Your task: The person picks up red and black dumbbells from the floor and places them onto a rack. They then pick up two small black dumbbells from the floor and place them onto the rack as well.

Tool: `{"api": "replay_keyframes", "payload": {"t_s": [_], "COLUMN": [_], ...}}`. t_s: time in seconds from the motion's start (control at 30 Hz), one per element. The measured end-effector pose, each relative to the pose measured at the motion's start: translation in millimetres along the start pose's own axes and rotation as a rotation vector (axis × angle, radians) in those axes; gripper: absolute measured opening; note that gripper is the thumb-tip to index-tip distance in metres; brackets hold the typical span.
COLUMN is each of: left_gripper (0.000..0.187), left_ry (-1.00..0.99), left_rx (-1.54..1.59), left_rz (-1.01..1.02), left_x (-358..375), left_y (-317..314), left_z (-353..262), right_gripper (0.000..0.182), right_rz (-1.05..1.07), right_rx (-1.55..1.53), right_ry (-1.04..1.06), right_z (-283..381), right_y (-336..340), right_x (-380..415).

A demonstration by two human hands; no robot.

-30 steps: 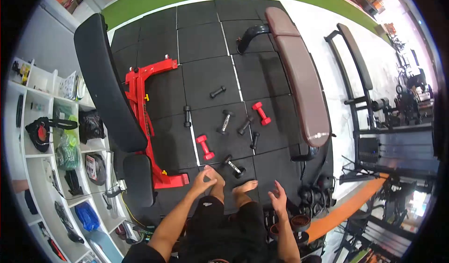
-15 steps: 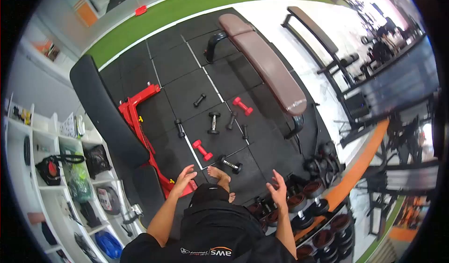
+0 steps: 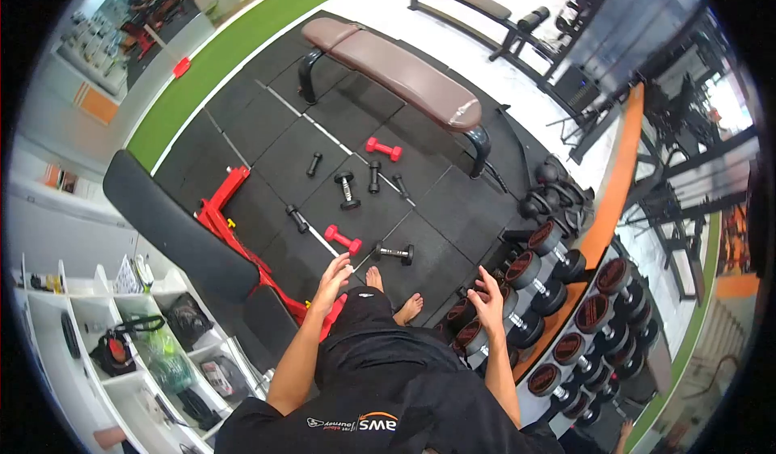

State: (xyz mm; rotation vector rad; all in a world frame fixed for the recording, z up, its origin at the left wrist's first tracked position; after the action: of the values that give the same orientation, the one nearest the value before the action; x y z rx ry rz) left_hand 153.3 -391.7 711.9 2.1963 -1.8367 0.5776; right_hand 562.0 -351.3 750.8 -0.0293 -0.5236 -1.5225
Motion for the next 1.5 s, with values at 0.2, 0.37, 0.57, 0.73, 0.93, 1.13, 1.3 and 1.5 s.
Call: {"api": "replay_keyframes", "payload": {"t_s": [0.2, 0.37, 0.57, 0.73, 0.93, 1.13, 1.3, 1.5], "left_gripper": [0.058, 0.056, 0.057, 0.057, 0.057, 0.057, 0.055, 0.057], "left_ry": [-0.001, -0.008, 0.072, 0.129, 0.151, 0.142, 0.107, 0.058], "left_rx": [-0.054, -0.102, -0.156, -0.221, -0.282, -0.324, -0.320, -0.372], "left_rz": [0.201, 0.385, 0.602, 0.816, 1.009, 1.188, 1.261, 1.320], "left_x": [-36.3, -65.1, -75.2, -67.7, -47.7, -9.2, 24.4, 65.1], "left_y": [-36.1, -68.2, -109.1, -149.2, -206.2, -269.9, -322.2, -384.0], "left_z": [-5.8, -22.4, -13.4, 0.8, 1.5, 0.4, -1.0, 0.0], "right_gripper": [0.063, 0.064, 0.064, 0.064, 0.063, 0.063, 0.064, 0.065], "right_rz": [-0.176, -0.317, -0.499, -0.721, -0.965, -1.127, -1.209, -1.264], "right_rx": [-0.069, -0.133, -0.124, -0.200, -0.269, -0.252, -0.239, -0.304], "right_ry": [-0.002, -0.062, -0.156, -0.227, -0.287, -0.307, -0.304, -0.258], "right_z": [3.8, -8.7, -4.4, -18.9, -34.7, -30.9, -47.1, -73.9], "right_y": [17.5, 9.7, 5.4, 5.2, -3.7, 3.3, 25.9, 68.8], "right_x": [34.3, 69.1, 126.5, 190.1, 264.5, 315.1, 339.5, 357.5]}}
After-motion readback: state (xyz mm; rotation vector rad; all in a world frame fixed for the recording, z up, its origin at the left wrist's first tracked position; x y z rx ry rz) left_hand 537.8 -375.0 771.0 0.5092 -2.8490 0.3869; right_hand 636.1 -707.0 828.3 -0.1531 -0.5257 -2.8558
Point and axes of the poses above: each hand's wrist, its own x-axis away from the middle knuckle, its own y-axis out of the back of the hand, z = x × y, the point moved 8 cm from there along -x, towards the middle knuckle, and after that the axes turned 7 degrees about -y, right-handed, at the moved point
